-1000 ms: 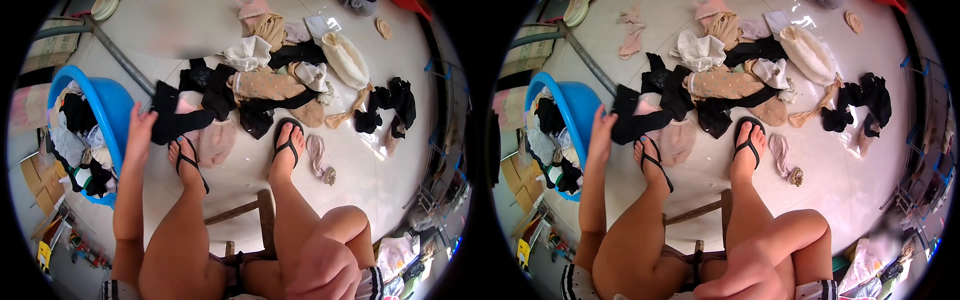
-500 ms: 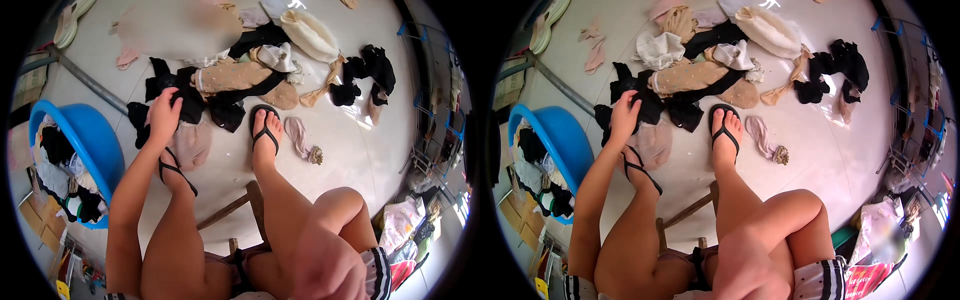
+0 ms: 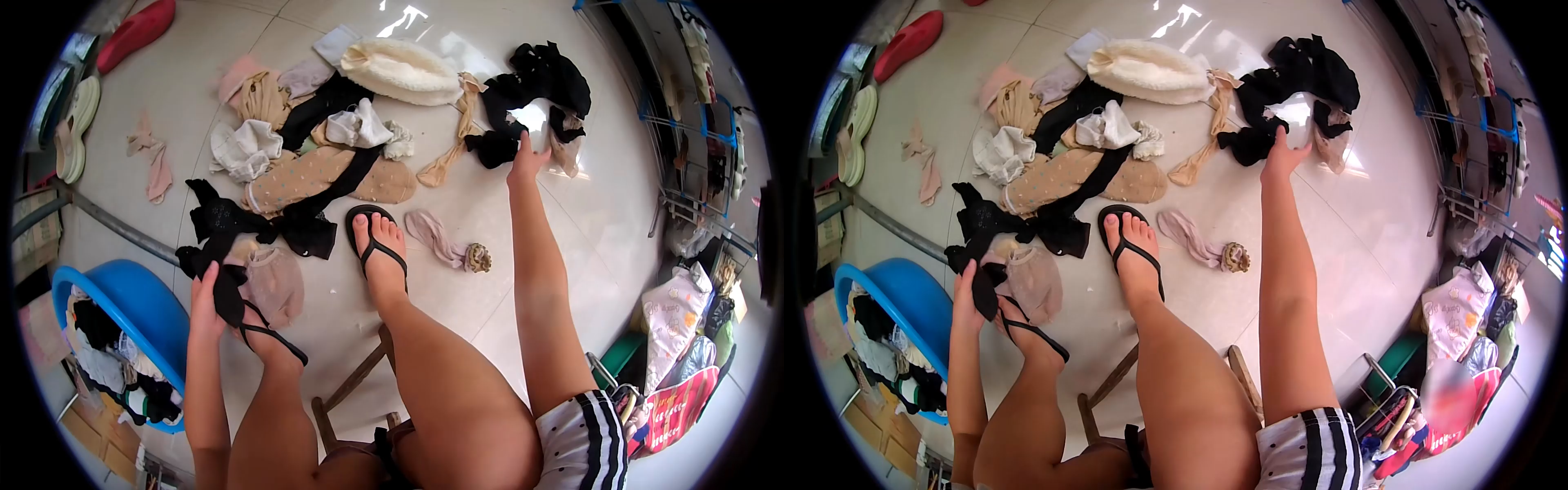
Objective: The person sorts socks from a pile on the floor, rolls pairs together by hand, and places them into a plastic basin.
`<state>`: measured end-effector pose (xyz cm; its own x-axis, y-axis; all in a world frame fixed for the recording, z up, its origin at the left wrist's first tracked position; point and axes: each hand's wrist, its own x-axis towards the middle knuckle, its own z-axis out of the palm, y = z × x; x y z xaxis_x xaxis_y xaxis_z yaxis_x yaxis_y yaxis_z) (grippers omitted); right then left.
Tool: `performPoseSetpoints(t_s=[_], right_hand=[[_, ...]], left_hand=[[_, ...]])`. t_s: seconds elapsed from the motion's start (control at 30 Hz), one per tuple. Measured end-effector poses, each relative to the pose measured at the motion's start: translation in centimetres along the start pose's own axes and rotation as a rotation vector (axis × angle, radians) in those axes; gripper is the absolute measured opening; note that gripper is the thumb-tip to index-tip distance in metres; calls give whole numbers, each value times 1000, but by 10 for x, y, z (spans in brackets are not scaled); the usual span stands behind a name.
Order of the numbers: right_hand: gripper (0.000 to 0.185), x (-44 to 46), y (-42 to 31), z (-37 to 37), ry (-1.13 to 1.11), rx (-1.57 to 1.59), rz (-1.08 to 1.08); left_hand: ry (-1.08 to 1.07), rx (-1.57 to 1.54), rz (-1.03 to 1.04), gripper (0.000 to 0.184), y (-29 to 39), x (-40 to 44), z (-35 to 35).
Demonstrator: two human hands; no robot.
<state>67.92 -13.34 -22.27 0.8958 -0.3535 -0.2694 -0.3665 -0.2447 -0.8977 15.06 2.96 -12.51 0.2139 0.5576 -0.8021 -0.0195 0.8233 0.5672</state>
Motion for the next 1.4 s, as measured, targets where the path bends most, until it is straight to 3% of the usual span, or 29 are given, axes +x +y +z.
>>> performPoseSetpoints(t_s=[0.07,0.17,0.23,0.3,0.37,0.43,0.5,0.57,0.63,0.7,0.73,0.8,0.83,0.87,0.9,0.93,1.0,1.03,1.07,1.13,1.17,1.23,1.27,1.3,1.4], right_hand=[[79,24,-2,6,-373,-367,-536],[52,45,1,19,-530,-1063,-704],[37,23,-9,28,-505,-1052,-664],[28,-15,-22,34,-380,-745,-923],[20,-67,-49,32,-448,-318,-970],[19,-125,-77,12,-618,-96,-1042],[24,-176,-93,-22,-841,1,-1078],[21,-212,-102,-58,-1135,75,-1233],[18,-245,-99,-83,-1512,260,-1202],[15,-267,-96,-102,-2007,202,-1073],[15,-271,-96,-101,-2028,239,-1055],[23,-270,-95,-97,-2381,-238,-978],[23,-267,-93,-93,-2400,-213,-968],[30,-263,-89,-85,-2328,-252,-699],[38,-261,-84,-77,-2233,-292,-440],[42,-261,-67,-72,-1975,-347,-441],[43,-267,-46,-55,-1569,-430,-691],[42,-268,-41,-46,-1499,-440,-814],[40,-271,-38,-36,-1417,-454,-934],[32,-271,-37,-25,-1801,-346,-827],[32,-270,-39,-21,-1804,-344,-822],[26,-264,-48,-12,-1518,-54,7],[26,-260,-57,-6,-1356,-59,163],[26,-249,-59,-1,-1276,-151,164],[30,-215,-45,11,-1207,-423,24]], left_hand=[[-16,89,-8,35,-2,-5,15],[9,118,49,35,-13,-2,26],[1,75,-4,37,-11,-2,41],[0,29,-61,39,-12,0,47],[136,286,106,44,-24,6,49],[370,803,486,46,-40,11,44],[52,868,590,49,-30,-7,64],[-566,325,159,66,-18,-15,95],[-821,-257,-220,82,-12,-25,127],[-700,-362,-225,89,5,-26,146],[-660,-386,-191,78,5,-15,137],[-385,-339,-184,42,9,-4,122],[-295,-346,-189,30,7,-2,112],[-265,-356,-182,19,17,-9,118],[-251,-354,-178,19,18,-11,110],[-377,-424,-244,19,17,-13,100],[-593,-586,-430,23,13,-19,88],[-434,-448,-349,34,9,-28,87],[-523,-364,-284,40,9,-35,88],[-698,-272,-263,60,14,-41,84],[-693,-272,-265,60,20,-44,78],[-588,-85,-196,67,35,-48,61],[-476,2,-151,69,40,-49,54],[-467,104,-127,65,45,-44,39],[-104,455,56,59,40,-31,21]])
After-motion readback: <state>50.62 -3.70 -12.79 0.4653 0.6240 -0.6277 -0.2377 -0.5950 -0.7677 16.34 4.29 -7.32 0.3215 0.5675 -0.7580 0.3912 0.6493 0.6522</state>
